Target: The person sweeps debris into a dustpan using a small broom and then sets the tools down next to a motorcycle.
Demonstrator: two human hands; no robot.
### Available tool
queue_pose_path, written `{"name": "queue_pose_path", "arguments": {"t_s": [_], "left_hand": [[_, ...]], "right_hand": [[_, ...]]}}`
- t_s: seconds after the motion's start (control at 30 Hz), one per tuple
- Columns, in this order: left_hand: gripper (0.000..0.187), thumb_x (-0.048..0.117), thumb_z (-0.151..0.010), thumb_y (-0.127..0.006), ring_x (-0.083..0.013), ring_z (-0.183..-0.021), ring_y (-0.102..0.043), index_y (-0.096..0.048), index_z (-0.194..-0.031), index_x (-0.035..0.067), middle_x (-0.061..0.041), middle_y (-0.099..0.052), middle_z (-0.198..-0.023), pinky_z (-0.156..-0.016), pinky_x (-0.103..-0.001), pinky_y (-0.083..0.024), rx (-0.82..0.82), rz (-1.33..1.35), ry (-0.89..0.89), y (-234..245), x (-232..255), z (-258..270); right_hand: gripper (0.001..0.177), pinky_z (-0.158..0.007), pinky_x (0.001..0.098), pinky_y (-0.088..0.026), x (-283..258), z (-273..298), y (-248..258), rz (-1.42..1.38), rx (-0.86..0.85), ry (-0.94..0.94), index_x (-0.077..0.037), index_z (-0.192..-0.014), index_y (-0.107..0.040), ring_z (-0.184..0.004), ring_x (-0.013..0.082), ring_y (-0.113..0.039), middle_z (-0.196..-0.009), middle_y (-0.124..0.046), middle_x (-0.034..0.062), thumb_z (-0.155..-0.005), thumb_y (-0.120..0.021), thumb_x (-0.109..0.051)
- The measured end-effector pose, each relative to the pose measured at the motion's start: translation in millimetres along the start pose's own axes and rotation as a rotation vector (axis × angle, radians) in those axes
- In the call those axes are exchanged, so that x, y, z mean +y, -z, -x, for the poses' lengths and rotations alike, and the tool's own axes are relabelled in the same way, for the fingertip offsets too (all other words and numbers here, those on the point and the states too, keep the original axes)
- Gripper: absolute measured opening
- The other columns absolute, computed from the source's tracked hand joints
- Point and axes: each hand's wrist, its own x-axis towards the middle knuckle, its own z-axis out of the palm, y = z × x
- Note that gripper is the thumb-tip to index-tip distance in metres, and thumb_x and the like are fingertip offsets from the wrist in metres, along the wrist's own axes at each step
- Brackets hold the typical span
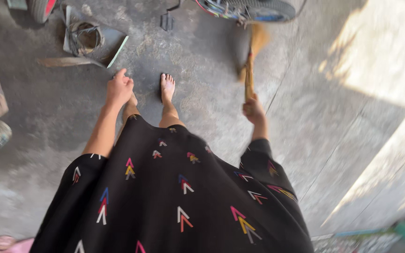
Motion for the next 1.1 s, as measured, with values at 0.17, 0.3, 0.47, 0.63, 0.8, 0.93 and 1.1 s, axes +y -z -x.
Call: {"name": "queue_pose_path", "arguments": {"t_s": [0.17, 0.3, 0.47, 0.63, 0.8, 0.93, 1.1], "left_hand": [[0.044, 0.015, -0.097, -0.064, -0.0381, -0.104, -0.071, -0.062, -0.139, 0.004, -0.021, -0.076, -0.112, -0.091, -0.044, -0.056, 0.018, -0.042, 0.061, 5.4, -0.3, 40.9], [0.046, 0.018, -0.096, -0.065, -0.0345, -0.105, -0.072, -0.058, -0.138, 0.001, -0.021, -0.073, -0.116, -0.091, -0.042, -0.056, 0.091, 0.031, 0.17, 17.0, -10.1, 64.1], [0.046, 0.018, -0.094, -0.066, -0.0359, -0.107, -0.07, -0.06, -0.137, 0.002, -0.021, -0.074, -0.115, -0.093, -0.043, -0.053, 0.139, -0.015, 0.203, 28.3, -13.2, 75.8], [0.046, 0.02, -0.097, -0.064, -0.0339, -0.11, -0.071, -0.059, -0.139, 0.002, -0.02, -0.072, -0.119, -0.094, -0.042, -0.054, 0.185, 0.054, 0.233, 40.7, -22.4, 68.3], [0.046, 0.022, -0.095, -0.063, -0.0347, -0.112, -0.069, -0.058, -0.137, 0.003, -0.02, -0.071, -0.122, -0.092, -0.042, -0.054, 0.232, 0.111, 0.283, 59.7, -34.8, 63.4], [0.041, 0.022, -0.097, -0.062, -0.036, -0.113, -0.068, -0.062, -0.133, 0.004, -0.019, -0.072, -0.12, -0.095, -0.043, -0.054, 0.253, 0.144, 0.296, 77.8, -57.8, 63.2], [0.043, 0.021, -0.097, -0.062, -0.0379, -0.106, -0.07, -0.059, -0.137, 0.004, -0.022, -0.072, -0.116, -0.091, -0.045, -0.056, 0.219, 0.122, 0.265, 99.0, -86.6, 60.8]], "right_hand": [[0.02, -0.042, 0.0332, -0.05, 16.4, -88.3, -107.8, 0.254, 0.051, -0.118, -0.016, -0.11, -0.04, -0.053, 0.0166, -0.051, -0.079, -0.051, 0.0064, -0.096, -0.049, -0.005], [0.012, -0.038, 0.031, -0.047, 70.0, -102.1, -213.0, 0.141, -0.333, -0.42, -0.011, -0.101, -0.044, -0.045, 0.0139, -0.05, -0.066, -0.048, 0.001, -0.098, -0.055, -0.008], [0.065, -0.037, 0.0341, -0.046, 108.5, -87.2, -303.4, 0.453, -0.456, -0.3, -0.028, -0.14, -0.034, -0.046, 0.0179, -0.055, -0.066, -0.053, 0.0068, -0.084, -0.058, -0.006], [0.083, -0.041, 0.0341, -0.048, 68.6, -40.3, -314.4, 0.544, -0.553, -0.137, -0.019, -0.163, -0.026, -0.055, 0.0184, -0.059, -0.079, -0.061, 0.0116, -0.09, -0.06, -0.004], [0.094, -0.04, 0.034, -0.045, 6.0, 39.4, -273.5, 0.733, -0.416, 0.039, -0.026, -0.164, -0.021, -0.047, 0.0197, -0.053, -0.083, -0.061, 0.0133, -0.082, -0.06, 0.001], [0.098, -0.039, 0.0371, -0.046, -7.6, -11.4, -298.2, 0.803, -0.337, 0.077, -0.026, -0.163, -0.015, -0.048, 0.0228, -0.055, -0.083, -0.063, 0.0139, -0.081, -0.058, 0.004], [0.092, -0.042, 0.0388, -0.05, 21.0, -128.1, -415.3, 0.874, -0.192, -0.038, -0.033, -0.158, -0.012, -0.051, 0.0225, -0.055, -0.074, -0.052, 0.0092, -0.086, -0.06, -0.003]]}}
